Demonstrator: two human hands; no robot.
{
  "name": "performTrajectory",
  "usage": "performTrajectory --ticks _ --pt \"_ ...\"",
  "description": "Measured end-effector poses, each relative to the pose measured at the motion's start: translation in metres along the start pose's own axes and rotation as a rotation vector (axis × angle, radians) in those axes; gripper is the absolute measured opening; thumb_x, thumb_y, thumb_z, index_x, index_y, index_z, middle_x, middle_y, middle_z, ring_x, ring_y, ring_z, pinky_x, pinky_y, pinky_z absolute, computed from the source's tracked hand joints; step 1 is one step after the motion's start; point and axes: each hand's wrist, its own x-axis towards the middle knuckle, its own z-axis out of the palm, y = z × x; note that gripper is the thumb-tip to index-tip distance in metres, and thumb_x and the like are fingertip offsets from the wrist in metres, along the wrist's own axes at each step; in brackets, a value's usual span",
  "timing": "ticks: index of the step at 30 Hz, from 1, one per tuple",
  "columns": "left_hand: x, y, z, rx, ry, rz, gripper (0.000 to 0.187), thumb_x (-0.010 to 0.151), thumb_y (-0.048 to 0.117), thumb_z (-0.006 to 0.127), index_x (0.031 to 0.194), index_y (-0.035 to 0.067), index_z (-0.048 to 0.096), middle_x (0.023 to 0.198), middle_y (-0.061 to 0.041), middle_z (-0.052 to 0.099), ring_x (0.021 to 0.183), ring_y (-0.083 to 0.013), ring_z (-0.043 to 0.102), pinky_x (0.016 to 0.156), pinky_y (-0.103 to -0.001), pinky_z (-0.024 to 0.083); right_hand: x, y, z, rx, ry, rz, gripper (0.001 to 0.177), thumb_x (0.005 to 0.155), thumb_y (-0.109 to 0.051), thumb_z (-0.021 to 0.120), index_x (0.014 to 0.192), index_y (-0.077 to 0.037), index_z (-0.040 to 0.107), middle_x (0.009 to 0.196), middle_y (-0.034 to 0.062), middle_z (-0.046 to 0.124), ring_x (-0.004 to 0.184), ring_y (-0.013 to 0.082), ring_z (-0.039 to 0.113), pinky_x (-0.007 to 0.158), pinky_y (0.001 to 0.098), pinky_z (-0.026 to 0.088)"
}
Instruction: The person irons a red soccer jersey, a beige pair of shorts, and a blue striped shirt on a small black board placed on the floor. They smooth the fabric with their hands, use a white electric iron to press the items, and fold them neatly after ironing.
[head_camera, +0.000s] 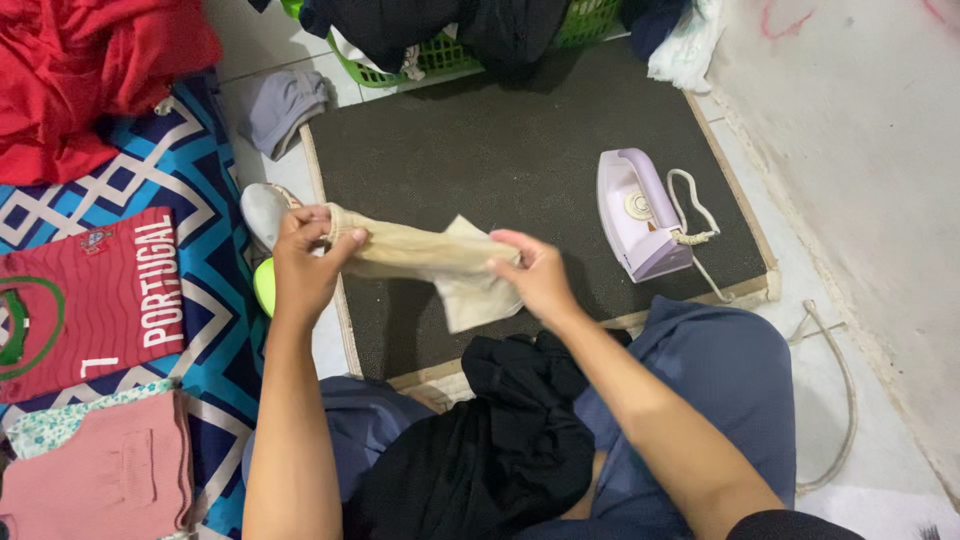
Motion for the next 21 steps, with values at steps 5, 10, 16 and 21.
performTrajectory --ticks 5,10,16,21 --pt "-0.008 0.025 -0.004 0.008 0.100 0.334 0.014 0.087 0.016 0.082 0.090 0.004 0.077 0.135 -0.019 0.063 0.134 -0.0287 0.053 0.111 -0.044 0.043 -0.002 -0.064 -0.042 -0.226 -0.047 -0.027 0.033 0.090 -0.011 0.075 0.123 -0.011 0.074 0.105 0.0069 0.078 0.088 0.0145 0.073 0.077 0.0271 0.062" --pt "-0.006 0.044 -0.002 -0.053 0.008 0.177 0.011 0.093 0.016 0.080 0.097 0.006 0.077 0.123 -0.010 0.073 0.118 -0.0206 0.066 0.106 -0.038 0.049 -0.009 -0.105 -0.070 -0.562 -0.048 -0.299 0.028 0.086 -0.011 0.078 0.114 -0.011 0.076 0.094 0.0049 0.071 0.083 0.0136 0.069 0.075 0.0274 0.057" --pt "-0.003 0.057 0.008 -0.264 -0.077 0.077 0.022 0.082 0.009 0.085 0.099 0.004 0.071 0.101 -0.005 0.070 0.092 -0.0098 0.065 0.083 -0.026 0.053 0.013 -0.116 -0.089 -0.762 -0.027 -0.393 0.017 0.092 -0.017 0.077 0.105 -0.007 0.077 0.090 0.0111 0.062 0.080 0.0195 0.059 0.072 0.0339 0.049" --pt "-0.005 0.047 0.025 -0.199 0.101 0.276 0.018 0.092 0.000 0.076 0.109 -0.001 0.072 0.113 -0.006 0.067 0.100 -0.0118 0.065 0.088 -0.026 0.055 0.018 -0.111 -0.093 -0.861 0.231 -0.762 0.013 0.095 -0.014 0.073 0.102 -0.004 0.071 0.109 0.0129 0.061 0.106 0.0275 0.057 0.094 0.0395 0.043"
